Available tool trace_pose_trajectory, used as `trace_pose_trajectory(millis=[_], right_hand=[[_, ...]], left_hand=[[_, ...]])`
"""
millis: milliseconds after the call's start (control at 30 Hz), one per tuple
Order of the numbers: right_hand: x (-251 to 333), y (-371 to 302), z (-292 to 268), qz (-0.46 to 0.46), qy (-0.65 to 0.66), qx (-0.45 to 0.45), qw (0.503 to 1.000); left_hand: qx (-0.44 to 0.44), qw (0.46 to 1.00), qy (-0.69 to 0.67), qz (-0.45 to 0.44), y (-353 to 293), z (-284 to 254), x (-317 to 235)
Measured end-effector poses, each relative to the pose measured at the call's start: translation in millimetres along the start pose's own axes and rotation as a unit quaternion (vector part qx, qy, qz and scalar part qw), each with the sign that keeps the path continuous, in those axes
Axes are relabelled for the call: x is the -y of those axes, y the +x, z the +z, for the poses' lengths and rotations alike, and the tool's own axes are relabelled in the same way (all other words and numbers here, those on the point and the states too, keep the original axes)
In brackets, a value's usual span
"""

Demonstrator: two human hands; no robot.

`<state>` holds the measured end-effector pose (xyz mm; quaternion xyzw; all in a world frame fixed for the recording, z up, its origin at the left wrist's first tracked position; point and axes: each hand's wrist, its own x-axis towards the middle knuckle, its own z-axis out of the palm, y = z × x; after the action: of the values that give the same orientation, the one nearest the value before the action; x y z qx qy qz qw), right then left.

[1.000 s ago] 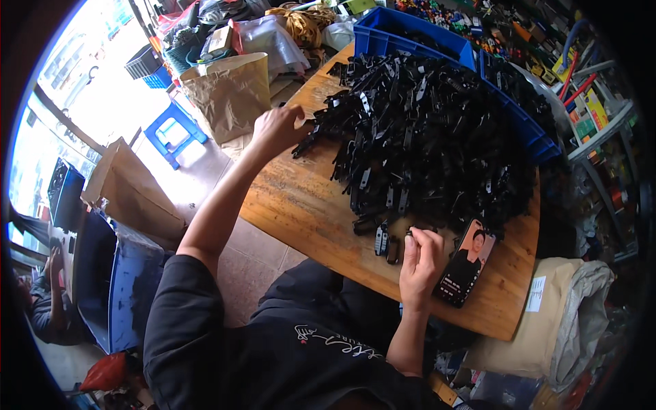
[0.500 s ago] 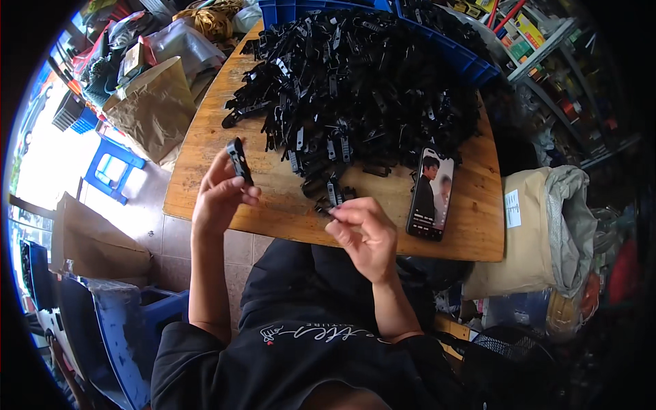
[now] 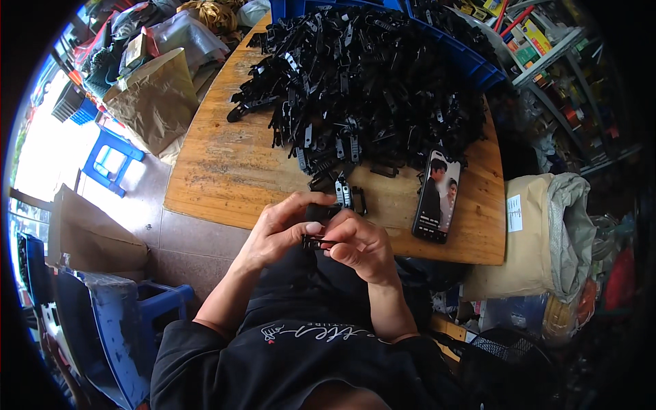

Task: The person is assembling small black plastic components at a workbench.

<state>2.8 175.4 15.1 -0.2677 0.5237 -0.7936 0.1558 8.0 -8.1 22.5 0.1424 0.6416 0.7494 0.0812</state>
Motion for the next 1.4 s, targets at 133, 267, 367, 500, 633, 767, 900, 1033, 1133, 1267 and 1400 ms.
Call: trace_pose_trajectory(millis=[133,267,367,500,633,767,900,1033,1133,1267,1400], right_hand=[[-0.3,4.8,1.0,-0.038,-0.032,-0.008,0.999],[8.5,0.9,-0.2,-0.047,-0.056,-0.080,0.994],[4.1,-5.1,-6.8,-0.029,-0.076,-0.109,0.991],[-0.4,-2.7,-1.9,0.007,-0.078,-0.168,0.983],[0.6,0.5,1.7,-0.036,-0.138,-0.172,0.975],[2.3,4.0,1.0,-0.030,-0.149,-0.164,0.975],[-0.6,5.6,-3.6,-0.018,-0.126,-0.164,0.978],[5.5,3.6,-6.6,-0.025,-0.221,-0.182,0.958],[11.0,1.9,-10.1,-0.023,-0.220,-0.207,0.953],[19.4,-0.3,-14.5,-0.010,-0.234,-0.250,0.939],[24.6,0.3,-16.3,-0.001,-0.279,-0.256,0.925]], left_hand=[[-0.053,0.998,0.010,-0.033,2.0,9.6,-0.6],[-0.087,0.993,-0.068,-0.038,6.6,5.6,0.9],[-0.074,0.992,-0.082,-0.054,6.3,5.0,8.9],[-0.053,0.985,-0.164,-0.018,6.0,9.0,17.3],[-0.037,0.987,-0.157,-0.026,4.1,9.7,12.9],[0.005,0.986,-0.166,-0.027,0.5,4.6,14.2],[-0.030,0.980,-0.193,-0.046,2.6,10.9,11.6],[-0.062,0.974,-0.216,-0.031,3.3,9.4,17.0],[-0.072,0.965,-0.248,-0.036,5.6,7.3,20.0],[-0.069,0.963,-0.258,-0.031,11.4,14.7,16.7],[-0.067,0.976,-0.206,-0.031,10.6,15.8,18.4]])
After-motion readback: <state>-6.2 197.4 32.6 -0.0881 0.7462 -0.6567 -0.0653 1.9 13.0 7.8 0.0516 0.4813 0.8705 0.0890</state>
